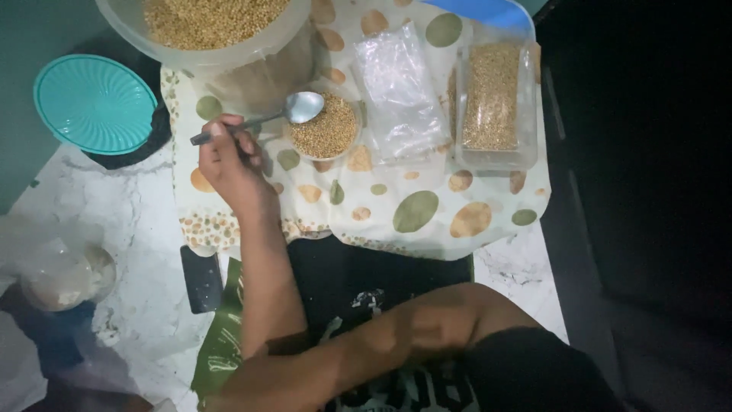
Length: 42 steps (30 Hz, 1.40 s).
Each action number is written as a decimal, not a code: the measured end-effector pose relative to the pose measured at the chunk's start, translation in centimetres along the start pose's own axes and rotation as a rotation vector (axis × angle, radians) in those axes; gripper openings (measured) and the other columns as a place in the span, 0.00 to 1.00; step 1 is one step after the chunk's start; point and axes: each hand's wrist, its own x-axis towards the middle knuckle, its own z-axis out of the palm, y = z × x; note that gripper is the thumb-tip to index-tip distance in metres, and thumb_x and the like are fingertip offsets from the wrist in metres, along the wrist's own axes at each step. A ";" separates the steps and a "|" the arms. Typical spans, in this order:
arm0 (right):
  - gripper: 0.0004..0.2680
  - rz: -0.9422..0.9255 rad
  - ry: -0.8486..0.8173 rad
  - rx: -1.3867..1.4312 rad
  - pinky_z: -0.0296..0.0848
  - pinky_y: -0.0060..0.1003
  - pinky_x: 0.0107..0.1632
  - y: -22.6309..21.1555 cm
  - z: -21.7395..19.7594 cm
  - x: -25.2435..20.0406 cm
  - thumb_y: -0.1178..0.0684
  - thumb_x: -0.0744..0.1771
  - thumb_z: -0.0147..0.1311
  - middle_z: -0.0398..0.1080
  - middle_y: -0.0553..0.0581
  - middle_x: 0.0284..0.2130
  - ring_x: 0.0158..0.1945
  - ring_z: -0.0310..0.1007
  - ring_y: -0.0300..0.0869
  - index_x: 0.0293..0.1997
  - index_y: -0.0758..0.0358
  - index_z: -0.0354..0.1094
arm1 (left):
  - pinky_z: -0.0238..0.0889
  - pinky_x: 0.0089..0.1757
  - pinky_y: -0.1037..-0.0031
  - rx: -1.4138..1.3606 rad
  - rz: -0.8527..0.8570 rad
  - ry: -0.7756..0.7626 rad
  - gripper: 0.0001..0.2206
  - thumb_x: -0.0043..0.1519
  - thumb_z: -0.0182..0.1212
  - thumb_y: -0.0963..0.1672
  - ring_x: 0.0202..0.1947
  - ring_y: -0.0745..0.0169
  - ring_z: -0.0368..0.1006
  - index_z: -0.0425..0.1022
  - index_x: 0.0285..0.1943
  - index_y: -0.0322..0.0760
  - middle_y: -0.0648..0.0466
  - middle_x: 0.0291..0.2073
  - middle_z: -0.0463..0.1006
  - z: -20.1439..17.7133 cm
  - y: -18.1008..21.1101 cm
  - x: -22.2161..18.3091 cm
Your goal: Scooping grains from a bowl into small plastic bags using a spoon for packaging.
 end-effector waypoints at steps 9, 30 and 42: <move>0.27 2.494 0.951 -2.723 0.78 0.40 0.52 51.4 -8.1 29.7 0.32 0.69 0.23 0.78 0.60 0.52 0.52 0.81 0.49 0.59 0.58 0.68 | 0.41 0.16 0.79 -0.040 -0.084 -0.090 0.16 0.69 0.50 0.54 0.14 0.73 0.52 0.69 0.41 0.41 0.57 0.20 0.63 -1.1 -0.4 -1.5; 0.23 2.076 1.950 -3.184 0.68 0.54 0.37 55.8 11.2 30.6 0.41 0.72 0.36 0.73 0.71 0.23 0.27 0.72 0.59 0.30 0.69 0.73 | 0.48 0.21 0.83 0.112 0.068 -0.146 0.16 0.75 0.45 0.48 0.14 0.73 0.57 0.73 0.44 0.31 0.55 0.18 0.64 -0.4 -2.4 -1.3; 0.22 2.106 2.769 -2.728 0.67 0.52 0.57 55.0 8.9 32.5 0.35 0.70 0.36 0.72 0.69 0.52 0.56 0.72 0.58 0.57 0.62 0.71 | 0.51 0.23 0.79 0.208 0.061 -0.192 0.17 0.76 0.43 0.47 0.15 0.70 0.55 0.74 0.45 0.32 0.54 0.19 0.65 -0.7 -2.1 -1.2</move>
